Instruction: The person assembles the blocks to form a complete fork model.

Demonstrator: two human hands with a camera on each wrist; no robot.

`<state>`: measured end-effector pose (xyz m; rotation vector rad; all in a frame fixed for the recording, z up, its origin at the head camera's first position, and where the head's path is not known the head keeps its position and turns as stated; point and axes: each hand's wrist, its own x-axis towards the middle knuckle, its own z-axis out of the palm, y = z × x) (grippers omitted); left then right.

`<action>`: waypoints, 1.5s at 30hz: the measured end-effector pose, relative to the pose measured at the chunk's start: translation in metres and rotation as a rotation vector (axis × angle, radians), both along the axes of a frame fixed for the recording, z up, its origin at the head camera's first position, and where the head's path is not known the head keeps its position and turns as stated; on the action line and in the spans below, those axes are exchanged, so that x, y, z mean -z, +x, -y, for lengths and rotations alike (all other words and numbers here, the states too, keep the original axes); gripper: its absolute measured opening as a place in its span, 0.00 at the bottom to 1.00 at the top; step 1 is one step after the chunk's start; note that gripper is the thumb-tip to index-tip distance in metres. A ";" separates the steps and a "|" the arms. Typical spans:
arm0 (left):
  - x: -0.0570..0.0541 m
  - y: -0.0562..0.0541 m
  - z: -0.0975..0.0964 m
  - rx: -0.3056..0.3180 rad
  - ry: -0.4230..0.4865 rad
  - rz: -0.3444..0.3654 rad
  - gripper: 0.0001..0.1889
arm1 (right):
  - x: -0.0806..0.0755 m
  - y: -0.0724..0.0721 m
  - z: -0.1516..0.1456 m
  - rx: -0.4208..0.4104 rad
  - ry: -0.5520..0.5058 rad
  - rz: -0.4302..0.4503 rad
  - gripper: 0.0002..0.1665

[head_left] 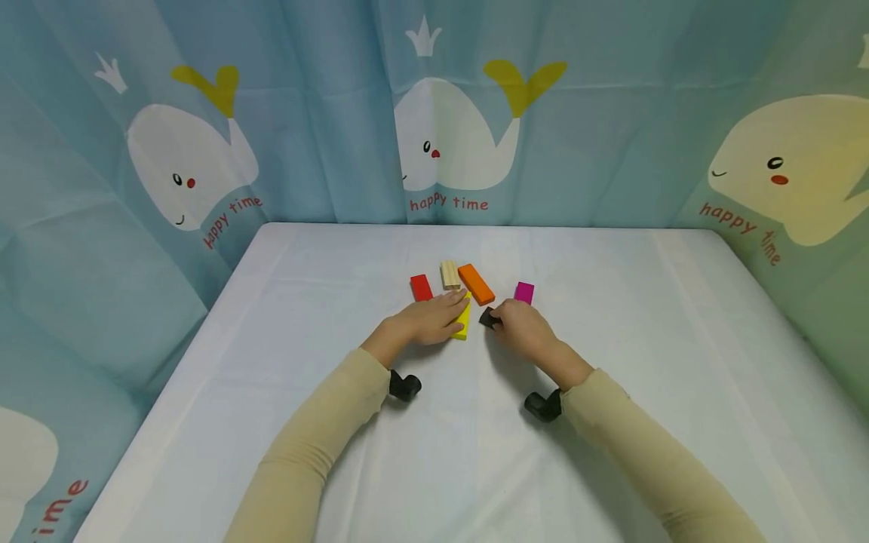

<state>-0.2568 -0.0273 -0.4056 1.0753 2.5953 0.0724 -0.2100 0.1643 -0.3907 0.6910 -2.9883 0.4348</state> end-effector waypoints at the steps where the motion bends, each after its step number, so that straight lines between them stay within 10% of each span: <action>1: 0.000 0.000 0.000 -0.003 0.001 0.004 0.30 | -0.001 -0.001 0.000 0.011 -0.005 0.017 0.03; 45: 0.004 0.012 0.006 -0.059 0.118 0.049 0.29 | 0.000 0.027 0.013 0.077 -0.028 0.112 0.06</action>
